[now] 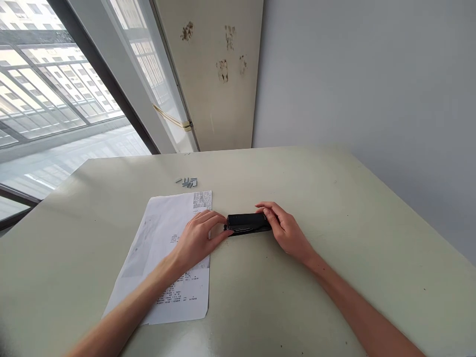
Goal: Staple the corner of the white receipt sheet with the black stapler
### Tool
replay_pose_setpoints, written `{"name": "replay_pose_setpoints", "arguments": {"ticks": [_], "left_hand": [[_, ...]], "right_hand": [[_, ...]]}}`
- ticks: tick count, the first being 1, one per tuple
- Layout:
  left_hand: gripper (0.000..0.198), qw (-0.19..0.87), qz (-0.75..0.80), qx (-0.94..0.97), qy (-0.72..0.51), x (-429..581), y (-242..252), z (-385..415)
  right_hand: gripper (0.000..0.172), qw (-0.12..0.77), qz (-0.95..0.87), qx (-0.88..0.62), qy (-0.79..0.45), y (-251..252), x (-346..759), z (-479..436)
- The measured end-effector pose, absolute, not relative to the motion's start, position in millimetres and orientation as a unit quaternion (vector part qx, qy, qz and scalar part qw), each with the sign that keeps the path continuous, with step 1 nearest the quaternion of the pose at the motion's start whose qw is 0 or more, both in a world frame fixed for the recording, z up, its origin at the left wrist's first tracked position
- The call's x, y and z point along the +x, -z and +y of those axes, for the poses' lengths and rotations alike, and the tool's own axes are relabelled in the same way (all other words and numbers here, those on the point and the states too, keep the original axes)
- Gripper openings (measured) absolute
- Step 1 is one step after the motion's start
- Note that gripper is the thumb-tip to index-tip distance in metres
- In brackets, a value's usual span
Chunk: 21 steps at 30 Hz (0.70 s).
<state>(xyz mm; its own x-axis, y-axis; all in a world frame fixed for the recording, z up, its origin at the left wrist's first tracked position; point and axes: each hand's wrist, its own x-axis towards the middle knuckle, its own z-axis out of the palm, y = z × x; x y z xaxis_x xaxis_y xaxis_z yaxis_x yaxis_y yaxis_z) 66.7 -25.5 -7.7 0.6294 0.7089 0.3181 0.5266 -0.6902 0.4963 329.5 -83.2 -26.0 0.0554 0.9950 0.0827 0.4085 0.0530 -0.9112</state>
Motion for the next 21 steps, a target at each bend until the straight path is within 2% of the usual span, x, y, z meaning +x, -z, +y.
{"name": "replay_pose_setpoints", "arguments": {"ticks": [7,11,21], "left_hand": [[0.016,0.177,0.345,0.889,-0.245,65.9,9.3,-24.0],[0.015,0.163,0.337,0.896,-0.239,65.2,7.8,-24.3],[0.023,0.128,0.330,0.916,-0.187,25.7,-10.4,-13.1]], "right_hand": [[0.045,0.403,-0.608,-0.597,-0.333,23.4,328.2,-84.3],[0.041,0.358,-0.649,-0.587,-0.325,20.9,328.4,-84.3],[0.036,0.337,-0.664,-0.582,-0.326,13.9,342.3,-78.6]]}}
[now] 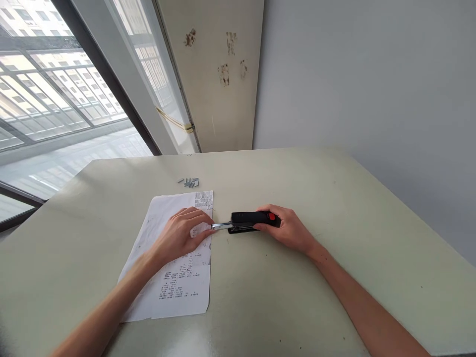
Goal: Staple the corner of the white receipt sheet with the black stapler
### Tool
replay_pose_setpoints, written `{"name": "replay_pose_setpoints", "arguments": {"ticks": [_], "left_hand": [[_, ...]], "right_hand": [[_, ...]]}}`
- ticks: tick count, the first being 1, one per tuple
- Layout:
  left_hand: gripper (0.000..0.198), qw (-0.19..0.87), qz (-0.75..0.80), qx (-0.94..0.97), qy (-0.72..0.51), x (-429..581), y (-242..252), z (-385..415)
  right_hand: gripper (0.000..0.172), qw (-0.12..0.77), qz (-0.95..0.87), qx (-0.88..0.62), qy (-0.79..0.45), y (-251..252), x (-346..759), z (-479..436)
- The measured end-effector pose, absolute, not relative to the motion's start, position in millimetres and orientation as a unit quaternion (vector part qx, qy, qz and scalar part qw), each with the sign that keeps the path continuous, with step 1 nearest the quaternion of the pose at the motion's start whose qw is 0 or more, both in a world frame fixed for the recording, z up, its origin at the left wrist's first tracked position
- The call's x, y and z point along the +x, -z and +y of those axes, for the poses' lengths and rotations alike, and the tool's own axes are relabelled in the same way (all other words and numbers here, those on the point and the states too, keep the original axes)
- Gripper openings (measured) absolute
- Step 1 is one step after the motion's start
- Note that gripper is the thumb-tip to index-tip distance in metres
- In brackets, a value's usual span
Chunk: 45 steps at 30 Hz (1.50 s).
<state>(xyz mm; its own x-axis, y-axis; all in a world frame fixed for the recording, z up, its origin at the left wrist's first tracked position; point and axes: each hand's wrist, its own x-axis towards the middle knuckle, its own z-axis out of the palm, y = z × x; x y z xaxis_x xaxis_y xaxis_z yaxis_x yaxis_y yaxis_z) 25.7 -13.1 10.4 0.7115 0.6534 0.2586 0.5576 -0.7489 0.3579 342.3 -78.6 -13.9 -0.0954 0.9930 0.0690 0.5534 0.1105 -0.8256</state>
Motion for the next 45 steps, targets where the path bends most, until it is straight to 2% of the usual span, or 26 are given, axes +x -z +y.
{"name": "replay_pose_setpoints", "arguments": {"ticks": [6,8,10,13,16,21,28,34,39,45], "left_hand": [[0.026,0.154,0.303,0.926,-0.165,16.0,-17.8,-8.7],[0.032,0.170,0.316,0.917,-0.177,12.7,-19.3,1.2],[0.039,0.155,0.370,0.891,-0.212,8.3,-18.8,18.1],[0.037,0.093,0.494,0.824,-0.260,0.3,-13.6,53.8],[0.047,0.081,0.587,0.773,-0.225,-8.8,-7.2,90.7],[0.034,0.084,0.619,0.755,-0.200,-20.1,-4.2,129.7],[0.023,0.097,0.612,0.760,-0.196,-20.1,-1.0,142.3],[0.028,0.087,0.577,0.769,-0.260,-25.6,-12.1,123.3],[0.033,0.116,0.476,0.801,-0.343,-2.4,-27.5,56.1],[0.028,0.165,0.317,0.906,-0.226,37.1,-28.1,-25.3]], "right_hand": [[0.037,0.331,-0.664,-0.576,-0.343,11.8,344.6,-77.9],[0.037,0.334,-0.660,-0.574,-0.353,12.3,345.3,-77.5],[0.036,0.337,-0.655,-0.571,-0.363,13.1,345.8,-77.1],[0.036,0.340,-0.655,-0.567,-0.366,13.7,346.1,-76.7],[0.035,0.343,-0.655,-0.566,-0.364,13.4,345.8,-76.2],[0.033,0.347,-0.654,-0.558,-0.375,13.0,345.8,-75.5],[0.033,0.349,-0.650,-0.555,-0.385,12.4,347.3,-75.0],[0.036,0.347,-0.640,-0.554,-0.405,11.5,349.1,-75.8],[0.037,0.340,-0.641,-0.556,-0.405,10.0,348.8,-76.2],[0.036,0.335,-0.645,-0.560,-0.398,9.1,348.3,-77.1]]}}
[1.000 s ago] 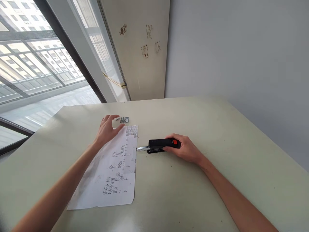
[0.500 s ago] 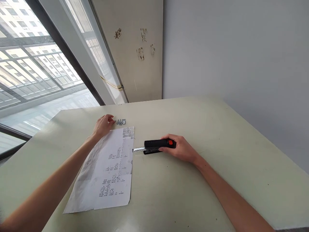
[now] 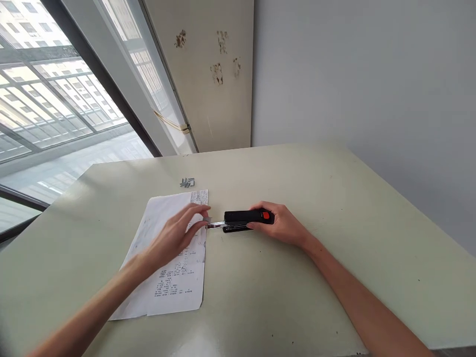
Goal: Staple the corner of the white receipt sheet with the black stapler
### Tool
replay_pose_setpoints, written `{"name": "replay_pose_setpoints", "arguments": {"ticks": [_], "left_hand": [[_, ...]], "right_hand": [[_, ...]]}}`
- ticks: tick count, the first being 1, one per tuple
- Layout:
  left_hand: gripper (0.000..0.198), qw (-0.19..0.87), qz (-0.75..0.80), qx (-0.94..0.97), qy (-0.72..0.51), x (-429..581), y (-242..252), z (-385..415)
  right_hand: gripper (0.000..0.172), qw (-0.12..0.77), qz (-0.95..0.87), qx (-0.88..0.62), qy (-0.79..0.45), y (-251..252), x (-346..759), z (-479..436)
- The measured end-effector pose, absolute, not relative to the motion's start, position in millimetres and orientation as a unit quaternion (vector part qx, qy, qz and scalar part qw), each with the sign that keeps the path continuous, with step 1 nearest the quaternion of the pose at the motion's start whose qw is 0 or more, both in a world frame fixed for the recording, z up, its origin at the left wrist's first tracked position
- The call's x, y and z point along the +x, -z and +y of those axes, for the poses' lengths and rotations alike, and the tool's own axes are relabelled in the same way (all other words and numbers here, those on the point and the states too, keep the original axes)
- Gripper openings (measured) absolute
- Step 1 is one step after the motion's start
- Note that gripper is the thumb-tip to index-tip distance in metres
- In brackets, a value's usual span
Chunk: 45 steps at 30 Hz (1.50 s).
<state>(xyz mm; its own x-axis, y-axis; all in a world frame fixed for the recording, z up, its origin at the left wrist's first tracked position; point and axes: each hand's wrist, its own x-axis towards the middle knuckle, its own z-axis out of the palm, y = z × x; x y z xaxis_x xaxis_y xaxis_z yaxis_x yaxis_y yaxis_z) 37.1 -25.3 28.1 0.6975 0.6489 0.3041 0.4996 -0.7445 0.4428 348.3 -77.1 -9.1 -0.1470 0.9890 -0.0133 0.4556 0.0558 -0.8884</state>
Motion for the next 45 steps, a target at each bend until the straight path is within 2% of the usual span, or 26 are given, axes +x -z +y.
{"name": "replay_pose_setpoints", "arguments": {"ticks": [9,21,45], "left_hand": [[0.024,0.170,0.335,0.910,-0.178,47.1,-15.1,-35.2],[0.022,0.172,0.368,0.895,-0.187,56.6,-12.9,-38.2],[0.022,0.132,0.317,0.916,-0.207,47.6,-8.1,-28.5]], "right_hand": [[0.033,0.333,-0.638,-0.565,-0.404,5.5,347.6,-78.8],[0.036,0.336,-0.648,-0.556,-0.397,7.6,349.1,-78.1],[0.035,0.330,-0.658,-0.557,-0.384,6.9,348.5,-77.7]]}}
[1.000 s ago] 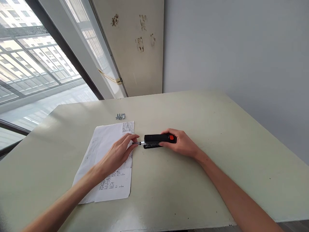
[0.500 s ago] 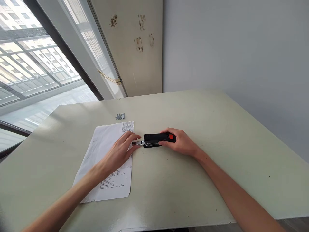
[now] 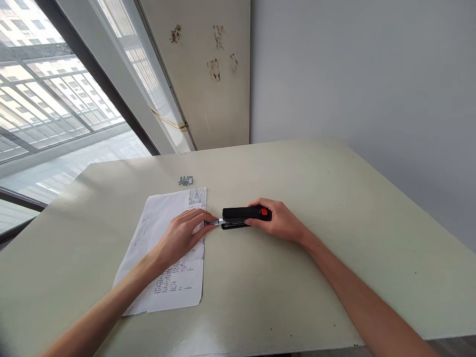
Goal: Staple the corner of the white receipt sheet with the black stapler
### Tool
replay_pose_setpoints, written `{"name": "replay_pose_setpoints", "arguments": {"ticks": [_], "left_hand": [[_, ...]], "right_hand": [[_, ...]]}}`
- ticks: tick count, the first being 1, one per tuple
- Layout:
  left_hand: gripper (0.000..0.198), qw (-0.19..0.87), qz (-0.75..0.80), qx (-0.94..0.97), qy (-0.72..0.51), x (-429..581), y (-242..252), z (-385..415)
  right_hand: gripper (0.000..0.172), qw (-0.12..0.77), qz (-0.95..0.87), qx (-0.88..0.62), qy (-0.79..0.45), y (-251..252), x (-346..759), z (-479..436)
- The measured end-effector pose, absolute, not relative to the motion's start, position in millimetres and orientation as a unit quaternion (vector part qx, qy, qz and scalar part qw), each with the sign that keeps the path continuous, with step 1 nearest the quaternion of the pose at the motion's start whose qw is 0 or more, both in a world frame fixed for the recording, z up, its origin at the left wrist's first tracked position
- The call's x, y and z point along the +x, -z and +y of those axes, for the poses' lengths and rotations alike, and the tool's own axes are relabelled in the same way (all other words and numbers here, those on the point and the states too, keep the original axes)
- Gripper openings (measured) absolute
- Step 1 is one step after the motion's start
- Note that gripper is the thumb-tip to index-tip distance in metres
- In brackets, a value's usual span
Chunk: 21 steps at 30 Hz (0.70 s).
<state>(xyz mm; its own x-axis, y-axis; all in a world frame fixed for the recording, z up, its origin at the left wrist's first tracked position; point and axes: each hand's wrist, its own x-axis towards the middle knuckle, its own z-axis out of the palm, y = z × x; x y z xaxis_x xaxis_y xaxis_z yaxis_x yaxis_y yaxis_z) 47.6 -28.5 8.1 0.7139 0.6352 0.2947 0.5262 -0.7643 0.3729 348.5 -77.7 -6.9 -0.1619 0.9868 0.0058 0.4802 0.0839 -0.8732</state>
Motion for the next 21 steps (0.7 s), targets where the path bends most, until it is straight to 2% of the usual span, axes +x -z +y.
{"name": "replay_pose_setpoints", "arguments": {"ticks": [8,13,17,21], "left_hand": [[0.030,0.222,0.372,0.879,-0.200,28.4,-11.4,-16.9],[0.022,0.303,0.310,0.879,-0.200,16.0,-10.4,-6.2],[0.028,0.325,0.272,0.884,-0.198,24.9,-10.1,-1.5],[0.034,0.318,0.221,0.906,-0.170,49.3,-9.0,5.6]], "right_hand": [[0.037,0.329,-0.654,-0.554,-0.397,7.0,349.3,-77.4],[0.042,0.329,-0.647,-0.549,-0.415,7.9,350.5,-75.9],[0.047,0.328,-0.635,-0.529,-0.457,7.3,351.7,-75.0],[0.042,0.327,-0.634,-0.503,-0.488,4.9,351.1,-75.9]]}}
